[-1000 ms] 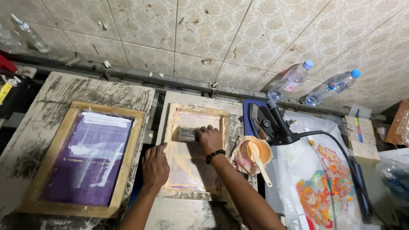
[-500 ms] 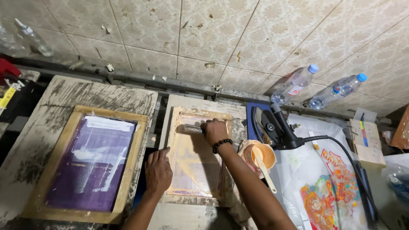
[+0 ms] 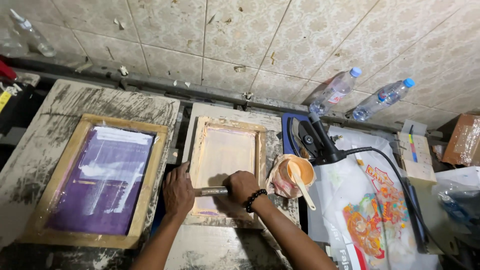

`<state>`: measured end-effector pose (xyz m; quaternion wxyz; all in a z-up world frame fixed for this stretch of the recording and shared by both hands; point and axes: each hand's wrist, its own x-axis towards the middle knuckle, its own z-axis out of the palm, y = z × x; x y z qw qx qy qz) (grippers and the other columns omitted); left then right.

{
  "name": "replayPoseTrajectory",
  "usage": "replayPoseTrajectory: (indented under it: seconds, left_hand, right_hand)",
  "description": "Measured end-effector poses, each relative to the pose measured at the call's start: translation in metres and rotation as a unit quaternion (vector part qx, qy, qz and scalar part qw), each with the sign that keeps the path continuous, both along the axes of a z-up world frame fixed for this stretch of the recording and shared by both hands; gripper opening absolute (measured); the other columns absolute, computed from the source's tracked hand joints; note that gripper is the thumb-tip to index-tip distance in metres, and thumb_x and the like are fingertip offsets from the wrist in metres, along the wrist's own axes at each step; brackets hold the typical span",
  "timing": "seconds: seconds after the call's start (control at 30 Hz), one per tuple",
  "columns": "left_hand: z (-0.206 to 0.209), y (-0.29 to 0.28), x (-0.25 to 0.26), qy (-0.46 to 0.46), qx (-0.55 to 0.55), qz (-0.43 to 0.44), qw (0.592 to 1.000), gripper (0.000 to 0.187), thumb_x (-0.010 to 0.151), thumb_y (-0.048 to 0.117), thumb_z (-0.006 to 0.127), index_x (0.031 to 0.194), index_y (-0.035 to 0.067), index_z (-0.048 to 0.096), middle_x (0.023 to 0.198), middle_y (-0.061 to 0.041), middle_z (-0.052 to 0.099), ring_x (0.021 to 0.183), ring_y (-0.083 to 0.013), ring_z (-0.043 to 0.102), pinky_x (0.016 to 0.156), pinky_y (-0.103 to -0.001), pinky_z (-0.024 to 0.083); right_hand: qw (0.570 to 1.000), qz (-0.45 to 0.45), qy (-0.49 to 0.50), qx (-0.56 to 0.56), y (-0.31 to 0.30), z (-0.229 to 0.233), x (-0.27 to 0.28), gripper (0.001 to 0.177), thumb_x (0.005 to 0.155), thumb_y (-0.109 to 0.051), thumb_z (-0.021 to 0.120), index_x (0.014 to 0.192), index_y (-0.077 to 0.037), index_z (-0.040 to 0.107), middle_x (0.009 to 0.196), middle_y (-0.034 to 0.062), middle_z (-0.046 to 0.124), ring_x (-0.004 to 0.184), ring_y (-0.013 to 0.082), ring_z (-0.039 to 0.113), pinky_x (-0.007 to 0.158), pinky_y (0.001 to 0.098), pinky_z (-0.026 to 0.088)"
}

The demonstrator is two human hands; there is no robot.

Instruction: The person uses a squeegee to spread orange ink across a screen printing frame. They repeatedly pull the ink across the mesh to coat the surface evenly.

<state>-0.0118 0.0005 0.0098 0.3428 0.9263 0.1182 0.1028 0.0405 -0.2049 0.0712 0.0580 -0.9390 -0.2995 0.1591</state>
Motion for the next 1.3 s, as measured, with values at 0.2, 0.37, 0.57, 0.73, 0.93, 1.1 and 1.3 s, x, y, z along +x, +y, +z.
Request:
replayPoseTrajectory:
  seconds: [0.2, 0.37, 0.57, 0.73, 0.93, 1.1, 1.3]
  left_hand:
    - [-0.014, 0.005, -0.025, -0.001, 0.004, -0.01, 1.0, 0.037, 0.103, 0.021, 0.048, 0.138, 0.015, 0.059, 0.13, -0.011, 0.066, 0.115, -0.0371, 0.058, 0.095, -0.051, 0.045]
    - [-0.024, -0.002, -0.041, 0.041, 0.025, -0.004, 0.999, 0.048, 0.102, 0.036, 0.047, 0.145, 0.017, 0.054, 0.145, -0.007, 0.057, 0.133, -0.0357, 0.049, 0.1, -0.058, 0.043]
    - [-0.037, -0.002, -0.051, 0.056, 0.027, -0.01, 0.998, 0.054, 0.101, 0.043, 0.046, 0.145, 0.011, 0.055, 0.156, -0.005, 0.048, 0.139, -0.0336, 0.045, 0.103, -0.057, 0.041]
    - [-0.04, -0.001, -0.063, 0.051, 0.016, 0.003, 0.999, 0.052, 0.1, 0.042, 0.048, 0.143, 0.015, 0.058, 0.157, -0.002, 0.047, 0.139, -0.0316, 0.047, 0.102, -0.055, 0.042]
    - [-0.049, -0.003, -0.07, 0.062, -0.018, 0.006, 0.998, 0.061, 0.1, 0.049, 0.042, 0.148, 0.012, 0.053, 0.165, -0.004, 0.037, 0.149, -0.0316, 0.036, 0.108, -0.061, 0.037]
    - [-0.074, -0.006, -0.075, -0.001, -0.034, -0.001, 0.999, 0.061, 0.099, 0.044, 0.051, 0.145, 0.005, 0.056, 0.168, -0.006, 0.036, 0.159, -0.0301, 0.023, 0.122, -0.051, 0.026]
    - [-0.075, -0.012, -0.07, 0.007, -0.098, 0.019, 0.995, 0.064, 0.096, 0.045, 0.052, 0.144, 0.001, 0.056, 0.166, -0.006, 0.04, 0.161, -0.0288, 0.017, 0.128, -0.046, 0.015]
  right_hand:
    - [0.901, -0.329, 0.162, 0.23, -0.032, 0.058, 0.004, 0.044, 0.069, -0.006, 0.082, 0.109, -0.017, 0.07, 0.107, 0.0064, 0.076, 0.095, 0.0219, 0.074, 0.077, 0.0372, 0.067]
    - [0.806, -0.442, 0.183, 0.349, -0.056, 0.013, 0.01, 0.07, 0.067, -0.02, 0.089, 0.128, -0.006, 0.059, 0.122, 0.0112, 0.071, 0.108, 0.0246, 0.069, 0.091, 0.0369, 0.058]
    - [0.828, -0.493, 0.102, 0.248, -0.061, -0.007, -0.003, 0.059, 0.066, -0.03, 0.09, 0.116, -0.009, 0.066, 0.109, 0.0092, 0.075, 0.098, 0.0252, 0.07, 0.081, 0.0392, 0.058]
    - [0.843, -0.5, 0.021, 0.196, -0.079, -0.032, -0.027, 0.076, 0.07, -0.036, 0.091, 0.129, -0.001, 0.059, 0.126, 0.0198, 0.066, 0.116, 0.0344, 0.064, 0.094, 0.0474, 0.056]
    - [0.805, -0.533, 0.027, 0.259, -0.086, -0.037, -0.061, 0.079, 0.068, -0.049, 0.084, 0.129, -0.003, 0.062, 0.13, 0.0169, 0.066, 0.117, 0.0315, 0.064, 0.096, 0.0457, 0.053]
    - [0.787, -0.571, 0.122, 0.197, -0.073, -0.05, -0.09, 0.1, 0.076, -0.077, 0.056, 0.144, -0.005, 0.045, 0.154, 0.0168, 0.039, 0.143, 0.0339, 0.04, 0.115, 0.0532, 0.04]
    - [0.764, -0.577, 0.125, 0.258, -0.072, -0.039, -0.087, 0.091, 0.079, -0.063, 0.067, 0.141, 0.002, 0.049, 0.047, -0.0009, 0.049, 0.042, 0.0099, 0.044, 0.045, 0.0306, 0.048]
